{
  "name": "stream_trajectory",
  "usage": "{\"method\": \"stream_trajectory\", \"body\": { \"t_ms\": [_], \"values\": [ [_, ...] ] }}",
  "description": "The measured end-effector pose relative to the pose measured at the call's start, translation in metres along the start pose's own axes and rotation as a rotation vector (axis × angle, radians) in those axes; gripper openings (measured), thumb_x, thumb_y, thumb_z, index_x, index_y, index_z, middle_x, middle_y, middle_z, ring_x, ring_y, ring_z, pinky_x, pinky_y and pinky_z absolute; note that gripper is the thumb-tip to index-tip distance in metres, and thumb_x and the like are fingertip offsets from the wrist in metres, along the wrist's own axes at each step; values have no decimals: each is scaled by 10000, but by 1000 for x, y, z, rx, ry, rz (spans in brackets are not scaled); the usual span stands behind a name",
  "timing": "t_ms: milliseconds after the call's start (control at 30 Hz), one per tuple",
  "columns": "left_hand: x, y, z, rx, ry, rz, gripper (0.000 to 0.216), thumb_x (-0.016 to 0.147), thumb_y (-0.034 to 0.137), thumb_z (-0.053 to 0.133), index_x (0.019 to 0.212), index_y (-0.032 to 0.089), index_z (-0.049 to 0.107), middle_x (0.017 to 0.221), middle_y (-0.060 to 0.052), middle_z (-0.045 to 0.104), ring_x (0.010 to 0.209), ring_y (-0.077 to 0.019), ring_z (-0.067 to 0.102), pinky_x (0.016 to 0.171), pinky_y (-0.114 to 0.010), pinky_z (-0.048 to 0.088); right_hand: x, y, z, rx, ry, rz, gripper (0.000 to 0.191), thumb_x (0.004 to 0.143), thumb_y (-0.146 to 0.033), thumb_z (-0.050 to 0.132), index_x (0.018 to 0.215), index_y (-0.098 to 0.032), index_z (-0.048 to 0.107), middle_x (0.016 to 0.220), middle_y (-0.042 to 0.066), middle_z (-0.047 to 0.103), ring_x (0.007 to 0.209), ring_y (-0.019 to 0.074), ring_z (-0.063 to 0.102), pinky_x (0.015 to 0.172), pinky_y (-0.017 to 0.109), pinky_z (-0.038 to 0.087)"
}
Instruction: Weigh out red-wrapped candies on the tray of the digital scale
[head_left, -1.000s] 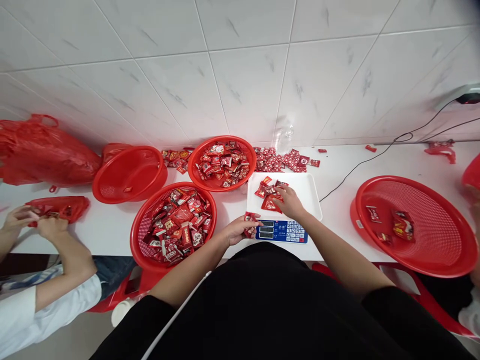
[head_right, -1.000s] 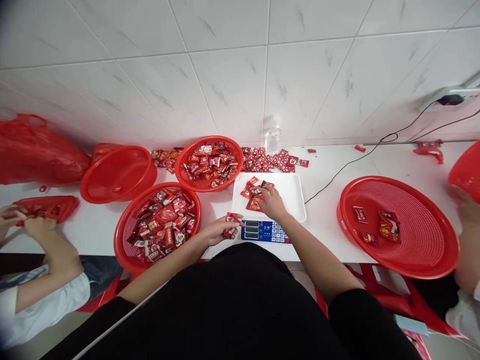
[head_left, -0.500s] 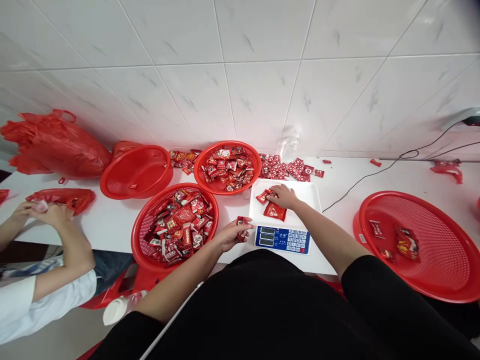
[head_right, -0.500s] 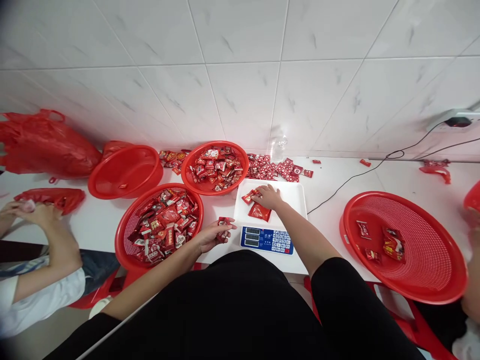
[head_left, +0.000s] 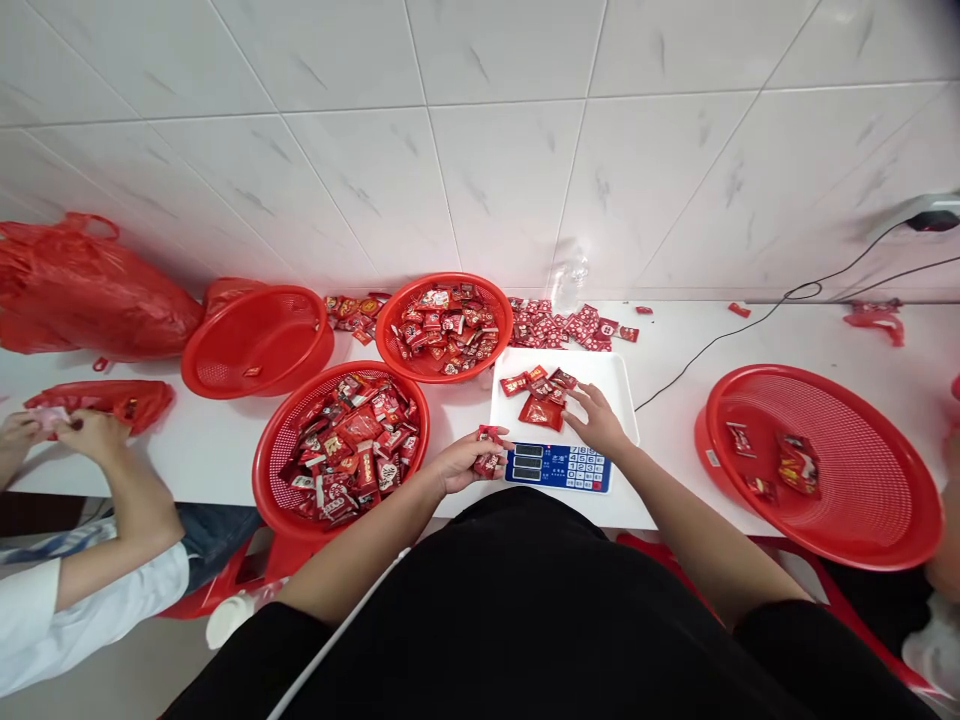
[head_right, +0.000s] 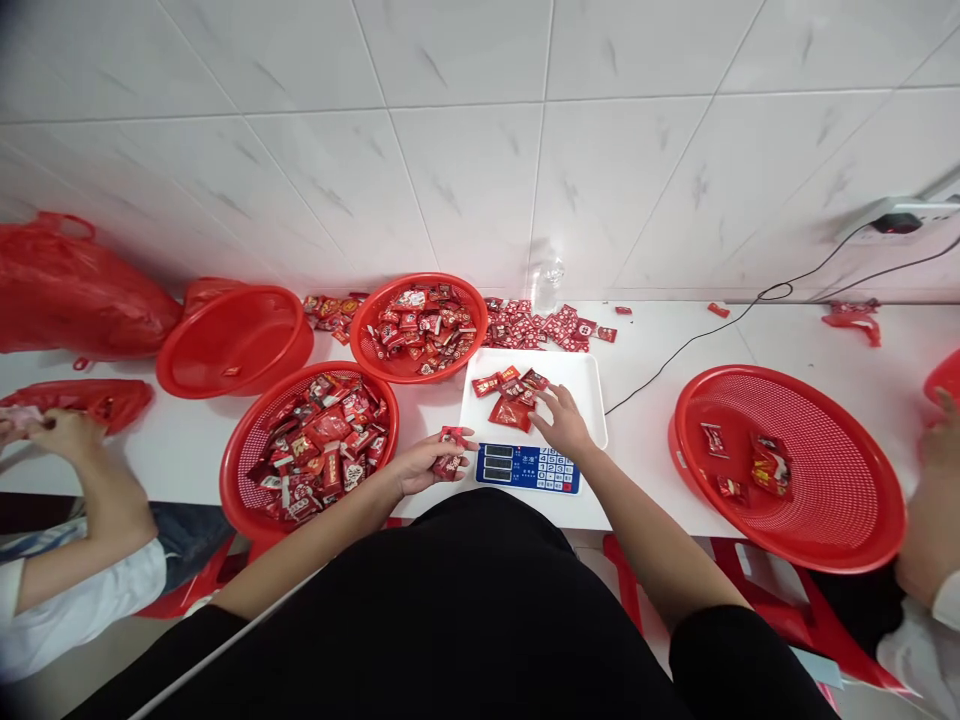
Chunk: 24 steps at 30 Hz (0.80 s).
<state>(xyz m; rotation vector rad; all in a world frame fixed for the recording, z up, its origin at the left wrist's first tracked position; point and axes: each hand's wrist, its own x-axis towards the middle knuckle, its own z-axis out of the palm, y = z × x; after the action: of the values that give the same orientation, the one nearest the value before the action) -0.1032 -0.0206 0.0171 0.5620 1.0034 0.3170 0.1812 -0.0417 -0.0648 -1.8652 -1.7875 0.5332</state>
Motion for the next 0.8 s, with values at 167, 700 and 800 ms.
{"method": "stream_trajectory", "body": {
  "t_ms": [167,700,800],
  "values": [
    [2,2,3,29,28,8,449,650,73,672,1065,170,532,1070,-94,622,700,-123,608,599,-275,516,-21,-24,4,-170,-23,-93,486,869,-502,442,1291,-270,510,1469,92,364,1412,333,145,1080,605,225],
    [-3,-5,-7,12,124,62,469,613,73,676,1051,172,540,1081,-87,618,668,-114,605,561,-260,514,56,-93,32,-332,-281,-379,541,839,-548,472,1297,-262,511,1333,88,555,1382,357,222,1057,707,5],
    [-2,-6,-7,-9,141,54,462,619,60,669,1049,168,542,1062,-85,625,659,-110,607,564,-254,516,39,-83,20,-216,-228,-388,483,864,-518,453,1256,-251,544,1224,87,633,1347,333,309,1075,678,58]
  ]
}}
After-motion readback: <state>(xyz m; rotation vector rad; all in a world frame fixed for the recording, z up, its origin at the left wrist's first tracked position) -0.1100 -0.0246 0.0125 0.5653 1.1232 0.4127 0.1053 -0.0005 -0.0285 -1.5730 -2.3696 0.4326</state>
